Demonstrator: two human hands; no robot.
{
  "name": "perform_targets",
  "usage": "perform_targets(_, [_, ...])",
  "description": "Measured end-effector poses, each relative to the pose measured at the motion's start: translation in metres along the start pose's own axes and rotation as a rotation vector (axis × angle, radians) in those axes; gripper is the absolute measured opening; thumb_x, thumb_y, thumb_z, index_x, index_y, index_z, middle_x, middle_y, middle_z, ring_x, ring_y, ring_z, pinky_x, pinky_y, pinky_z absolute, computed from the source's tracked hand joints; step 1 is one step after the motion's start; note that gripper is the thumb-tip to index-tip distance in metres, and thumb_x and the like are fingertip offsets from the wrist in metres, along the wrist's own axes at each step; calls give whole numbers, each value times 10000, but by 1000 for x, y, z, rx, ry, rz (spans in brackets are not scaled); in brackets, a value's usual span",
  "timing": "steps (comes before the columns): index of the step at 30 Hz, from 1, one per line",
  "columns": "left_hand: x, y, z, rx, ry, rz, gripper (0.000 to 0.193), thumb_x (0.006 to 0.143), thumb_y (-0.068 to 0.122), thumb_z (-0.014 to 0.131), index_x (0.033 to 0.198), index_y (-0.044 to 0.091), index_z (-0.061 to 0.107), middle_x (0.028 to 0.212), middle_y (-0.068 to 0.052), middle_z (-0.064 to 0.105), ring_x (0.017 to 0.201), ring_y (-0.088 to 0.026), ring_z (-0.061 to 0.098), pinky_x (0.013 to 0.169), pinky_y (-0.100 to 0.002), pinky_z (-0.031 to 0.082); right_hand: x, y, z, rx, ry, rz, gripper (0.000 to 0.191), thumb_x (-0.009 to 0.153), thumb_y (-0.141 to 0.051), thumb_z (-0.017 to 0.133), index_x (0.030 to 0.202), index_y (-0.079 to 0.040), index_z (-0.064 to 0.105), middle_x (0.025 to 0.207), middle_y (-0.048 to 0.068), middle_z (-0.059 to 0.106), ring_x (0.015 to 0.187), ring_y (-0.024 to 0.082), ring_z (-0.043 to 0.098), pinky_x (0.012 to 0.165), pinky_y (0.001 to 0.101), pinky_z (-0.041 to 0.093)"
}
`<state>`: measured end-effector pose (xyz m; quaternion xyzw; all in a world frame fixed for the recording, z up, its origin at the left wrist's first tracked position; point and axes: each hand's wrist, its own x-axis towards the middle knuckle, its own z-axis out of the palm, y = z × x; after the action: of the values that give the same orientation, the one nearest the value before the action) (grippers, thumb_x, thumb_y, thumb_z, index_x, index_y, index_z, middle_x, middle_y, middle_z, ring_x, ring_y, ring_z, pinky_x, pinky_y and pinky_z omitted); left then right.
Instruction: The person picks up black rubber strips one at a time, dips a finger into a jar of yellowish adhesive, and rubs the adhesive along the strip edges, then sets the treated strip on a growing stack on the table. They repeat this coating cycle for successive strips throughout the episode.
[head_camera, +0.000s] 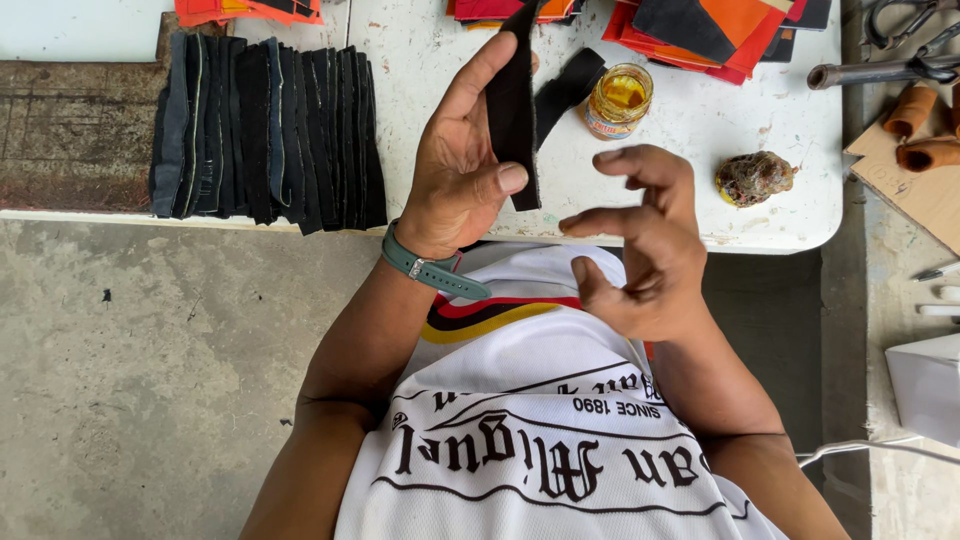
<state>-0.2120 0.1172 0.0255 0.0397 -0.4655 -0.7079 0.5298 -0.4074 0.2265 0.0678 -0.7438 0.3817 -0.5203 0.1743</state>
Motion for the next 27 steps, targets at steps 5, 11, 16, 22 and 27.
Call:
perform_targets(5, [-2, 4, 9, -109, -53, -82, 1003, 871, 31, 863, 1640, 19, 219, 1579, -129, 390, 1451, -184, 389, 1291, -325, 348, 2, 7, 5, 206, -46, 121, 365, 751, -42, 709, 1115, -61, 733, 1455, 127, 414, 1381, 244, 416, 1051, 338, 347])
perform_targets(11, [-1, 4, 8, -119, -55, -81, 989, 879, 23, 862, 1638, 12, 229, 1551, -115, 399, 1453, -172, 398, 1259, -305, 345, 4, 3, 7, -327, -3, -115, 370, 769, -75, 806, 1134, -58, 749, 1392, 166, 438, 1340, 344, 457, 1102, 434, 415])
perform_targets(16, [-3, 5, 5, -171, -79, -117, 985, 879, 14, 861, 1638, 25, 234, 1581, -122, 414, 1430, -164, 427, 1260, -290, 400, 10, -6, 4, -310, -10, -256, 406, 707, -85, 795, 1111, -117, 767, 1301, 179, 501, 1235, 369, 467, 1076, 483, 416])
perform_targets(22, [-3, 3, 4, -251, -103, -180, 979, 866, -8, 849, 1635, 20, 245, 1592, -137, 417, 1353, -129, 535, 1039, -206, 536, 24, 0, -2, -266, -86, -78, 499, 780, -72, 774, 1278, -80, 744, 1309, 203, 505, 1272, 365, 480, 1093, 455, 432])
perform_targets(27, [0, 3, 1, -326, -104, -192, 1001, 863, -53, 828, 1662, 28, 231, 1588, -131, 412, 1287, -116, 600, 938, -203, 598, 8, -8, -1, -156, -123, -198, 515, 733, -51, 750, 1228, -194, 765, 1255, 118, 551, 1189, 319, 487, 1018, 405, 432])
